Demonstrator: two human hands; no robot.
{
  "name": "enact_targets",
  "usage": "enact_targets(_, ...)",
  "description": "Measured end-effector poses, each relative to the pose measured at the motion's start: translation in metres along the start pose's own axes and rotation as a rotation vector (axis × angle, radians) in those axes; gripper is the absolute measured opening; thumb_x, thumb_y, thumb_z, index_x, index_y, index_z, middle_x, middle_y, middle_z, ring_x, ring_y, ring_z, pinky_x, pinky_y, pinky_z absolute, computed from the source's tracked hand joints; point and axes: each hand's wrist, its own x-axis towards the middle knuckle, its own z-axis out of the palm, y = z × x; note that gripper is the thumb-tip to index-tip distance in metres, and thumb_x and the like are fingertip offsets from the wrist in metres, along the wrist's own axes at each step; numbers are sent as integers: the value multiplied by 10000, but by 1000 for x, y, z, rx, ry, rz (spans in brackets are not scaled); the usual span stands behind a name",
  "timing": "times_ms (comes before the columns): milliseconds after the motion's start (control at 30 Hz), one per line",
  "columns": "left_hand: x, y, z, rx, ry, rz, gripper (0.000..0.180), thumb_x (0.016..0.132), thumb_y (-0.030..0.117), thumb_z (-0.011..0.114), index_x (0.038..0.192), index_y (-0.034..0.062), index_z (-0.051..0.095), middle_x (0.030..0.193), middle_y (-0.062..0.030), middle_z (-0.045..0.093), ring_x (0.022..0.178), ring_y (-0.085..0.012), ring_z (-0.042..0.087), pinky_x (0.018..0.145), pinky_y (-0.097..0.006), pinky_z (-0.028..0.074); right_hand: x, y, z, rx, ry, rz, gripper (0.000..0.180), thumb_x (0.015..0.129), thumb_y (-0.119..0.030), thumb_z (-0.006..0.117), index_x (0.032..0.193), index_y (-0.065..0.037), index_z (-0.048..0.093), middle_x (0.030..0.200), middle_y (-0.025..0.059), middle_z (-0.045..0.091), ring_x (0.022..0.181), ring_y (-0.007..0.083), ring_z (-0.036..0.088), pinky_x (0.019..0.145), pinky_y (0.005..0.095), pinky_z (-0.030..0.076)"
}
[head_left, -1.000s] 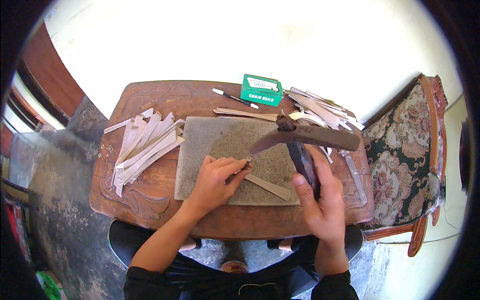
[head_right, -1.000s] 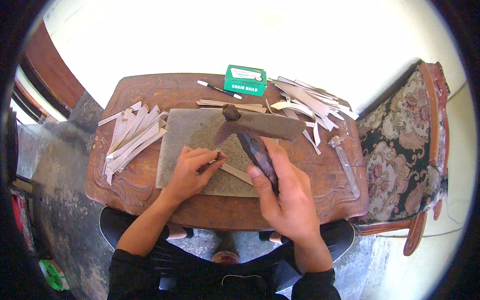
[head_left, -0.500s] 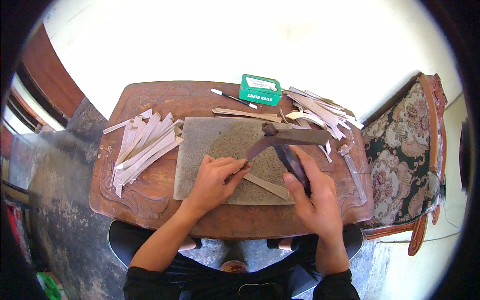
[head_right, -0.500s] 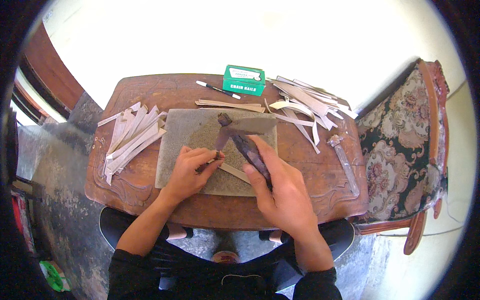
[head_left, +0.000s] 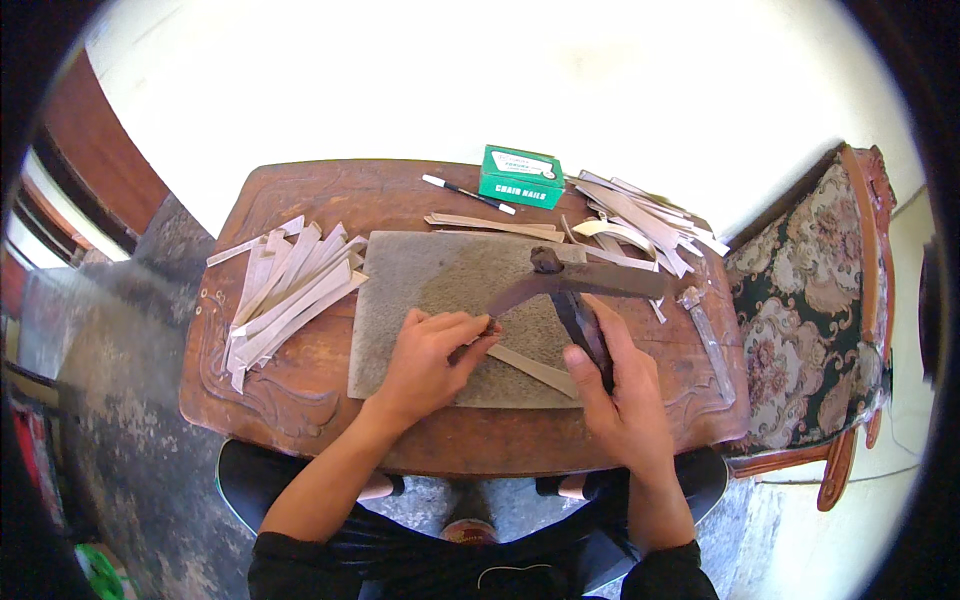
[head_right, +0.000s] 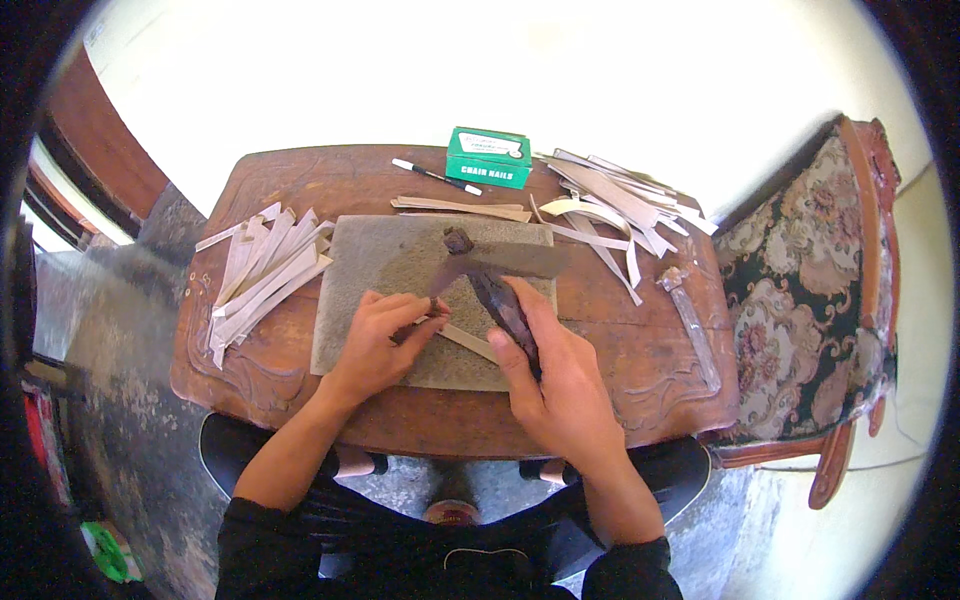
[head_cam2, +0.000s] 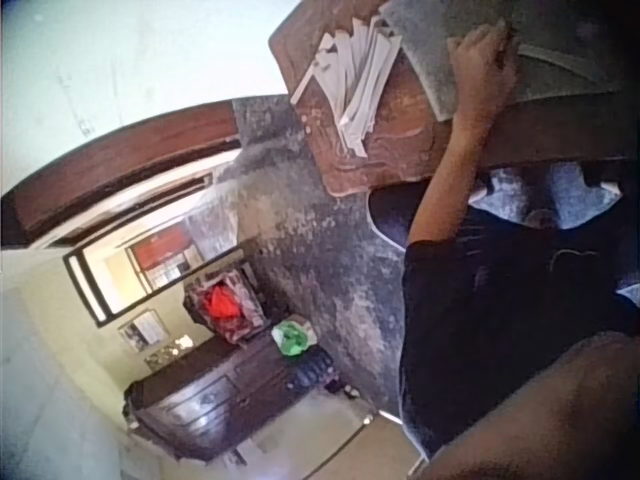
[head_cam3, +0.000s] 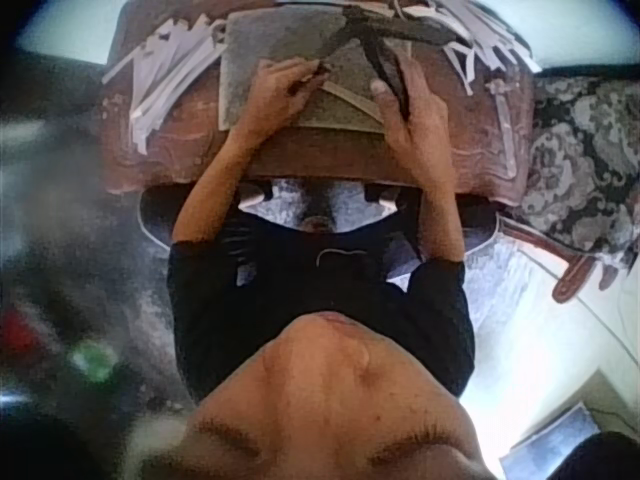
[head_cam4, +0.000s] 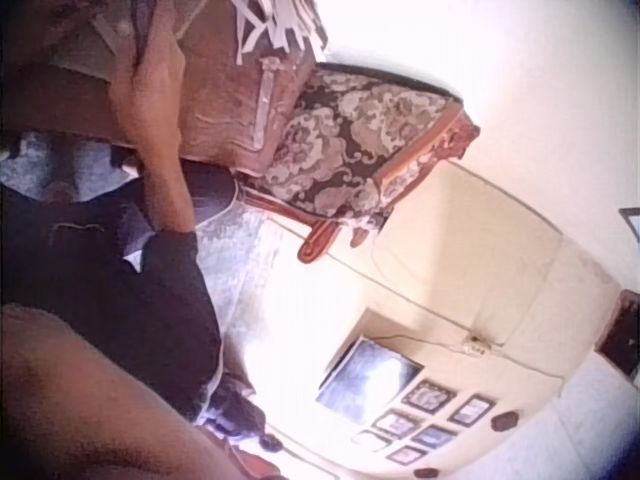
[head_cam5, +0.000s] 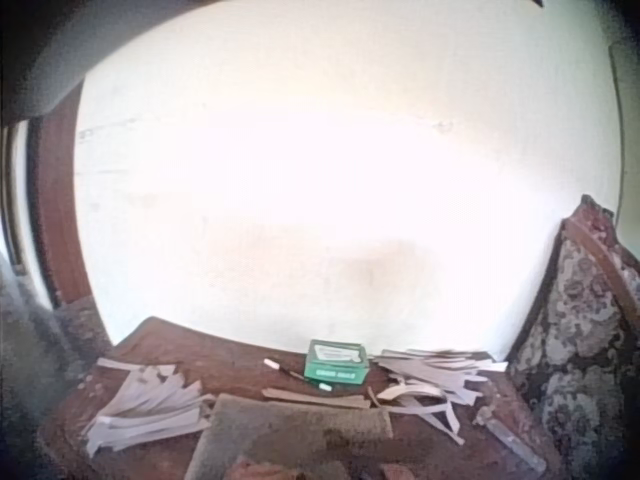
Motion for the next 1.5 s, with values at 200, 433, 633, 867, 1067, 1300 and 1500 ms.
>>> enact_targets(200, 2, -3, 1, -79, -34, -82, 106, 899, 139, 742, 978, 69, 747, 925, -46, 746, 675, -176, 629, 711, -325, 399, -1, 29, 18, 532, 15, 385, 404, 1064, -218, 533, 1408, -23, 454, 813, 82, 575, 621, 159, 565, 628, 321, 512)
enact_targets(433, 5, -3, -4, -386, -67, -398, 120, 936, 91, 709, 1019, 16, 751, 879, -35, 736, 718, -99, 610, 703, -266, 470, -4, 64, 57, 806, 98, 587, 421, 1090, -267, 482, 1425, -27, 394, 753, 10, 478, 559, 90, 472, 561, 281, 513)
enact_targets(633, 4, -4, -3, -393, -79, -366, 143, 945, 84, 702, 1038, -15, 747, 941, -61, 757, 815, -116, 661, 762, -277, 513, -6, 69, 59, 814, 99, 562, 443, 1092, -276, 482, 1447, -29, 385, 754, 12, 477, 558, 89, 466, 571, 286, 519)
enact_targets(867, 5, -7, -1, -343, -118, -311, 134, 929, 63, 708, 1017, -30, 749, 946, -94, 772, 871, -140, 702, 799, -290, 532, -6, 68, 59, 796, 89, 547, 430, 1097, -258, 470, 1449, -24, 391, 766, 11, 477, 558, 84, 461, 576, 282, 519)
enact_targets(1067, 8, 2, -4, -278, -120, -318, 142, 894, 99, 742, 1019, 35, 764, 892, -68, 765, 708, -132, 656, 702, -297, 477, -5, 69, 59, 781, 90, 525, 405, 1089, -286, 487, 1398, -36, 409, 777, 9, 481, 547, 78, 474, 561, 269, 524)
enact_targets(1300, 4, 6, 3, -13, -39, -83, 142, 873, 150, 766, 1009, 108, 768, 902, -25, 755, 654, -162, 609, 743, -328, 353, -6, 70, 61, 792, 92, 532, 378, 1085, -287, 497, 1366, -44, 426, 778, 11, 483, 549, 85, 475, 566, 273, 526)
enact_targets(1500, 3, 4, 7, -10, -15, -57, 158, 876, 143, 762, 1028, 99, 761, 893, -17, 751, 652, -151, 614, 747, -329, 356, -5, 66, 59, 789, 84, 549, 441, 1089, -226, 480, 1469, -24, 386, 771, 7, 482, 561, 81, 457, 564, 273, 501)
